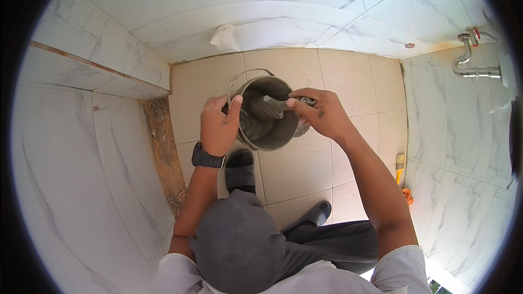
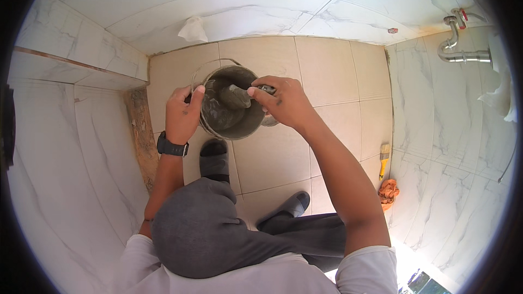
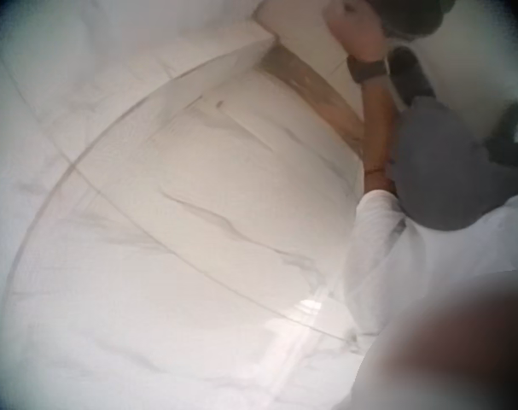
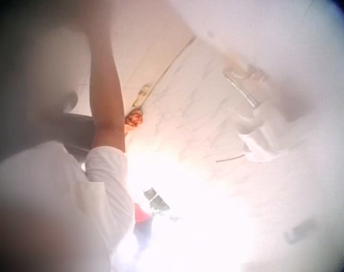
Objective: The person vacuums debris from a floor drain, removes a cloth, and then applies a sealant around the drain opening using a brush. The task occurs in a tiled bathroom under renovation.
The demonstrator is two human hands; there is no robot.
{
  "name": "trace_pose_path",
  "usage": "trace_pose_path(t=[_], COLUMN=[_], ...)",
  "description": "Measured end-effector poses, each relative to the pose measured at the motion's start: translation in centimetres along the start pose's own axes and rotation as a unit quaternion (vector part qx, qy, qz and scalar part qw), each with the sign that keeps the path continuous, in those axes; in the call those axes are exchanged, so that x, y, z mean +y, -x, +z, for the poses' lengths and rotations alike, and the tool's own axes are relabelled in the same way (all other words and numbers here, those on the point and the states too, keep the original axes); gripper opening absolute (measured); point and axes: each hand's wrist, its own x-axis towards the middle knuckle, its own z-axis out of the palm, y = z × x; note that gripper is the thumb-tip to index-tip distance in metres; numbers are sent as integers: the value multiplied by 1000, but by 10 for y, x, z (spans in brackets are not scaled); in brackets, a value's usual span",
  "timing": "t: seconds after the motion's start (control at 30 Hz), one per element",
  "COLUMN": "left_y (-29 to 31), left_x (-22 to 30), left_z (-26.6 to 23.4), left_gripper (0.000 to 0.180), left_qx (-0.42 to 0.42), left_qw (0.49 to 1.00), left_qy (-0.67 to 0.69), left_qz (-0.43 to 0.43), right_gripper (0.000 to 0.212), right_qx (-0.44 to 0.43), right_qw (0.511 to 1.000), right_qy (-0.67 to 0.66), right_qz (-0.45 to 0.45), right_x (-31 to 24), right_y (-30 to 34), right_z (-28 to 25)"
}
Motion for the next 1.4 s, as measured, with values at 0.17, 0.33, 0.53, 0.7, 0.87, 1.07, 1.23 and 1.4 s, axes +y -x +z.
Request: trace_pose_path(t=[0.17, 0.33, 0.53, 0.7, 0.87, 1.07, 1.23, 1.4], left_y=[-1, 0, -4, -5, -7, -6, -12, -6], left_x=[6, 15, 17, 15, 12, 16, 11, 7], left_z=[3, 2, 7, 12, 12, 11, 6, 5], left_gripper=[40, 37, 34, 32, 29, 28, 30, 34], left_qx=[-12, -43, -42, -39, -32, -41, -43, -46], left_qw=[1000, 999, 998, 997, 997, 997, 996, 999], left_qy=[-8, 3, -25, -39, -23, -20, -42, -8], left_qz=[10, 0, 50, 53, 67, 60, 68, 28], right_gripper=[31, 30, 28, 29, 30, 30, 30, 32], right_qx=[34, 111, 166, 142, 107, 92, 79, 58], right_qw=[999, 983, 923, 915, 908, 901, 890, 889], right_qy=[-13, 120, 281, 321, 346, 374, 391, 395], right_qz=[-21, -88, -205, -198, -210, -200, -223, -224], right_x=[-5, 3, 0, -12, -21, -29, -24, -31], right_y=[5, -2, -9, -16, -23, -22, -24, -25], right_z=[-3, 17, 44, 48, 51, 57, 66, 53])
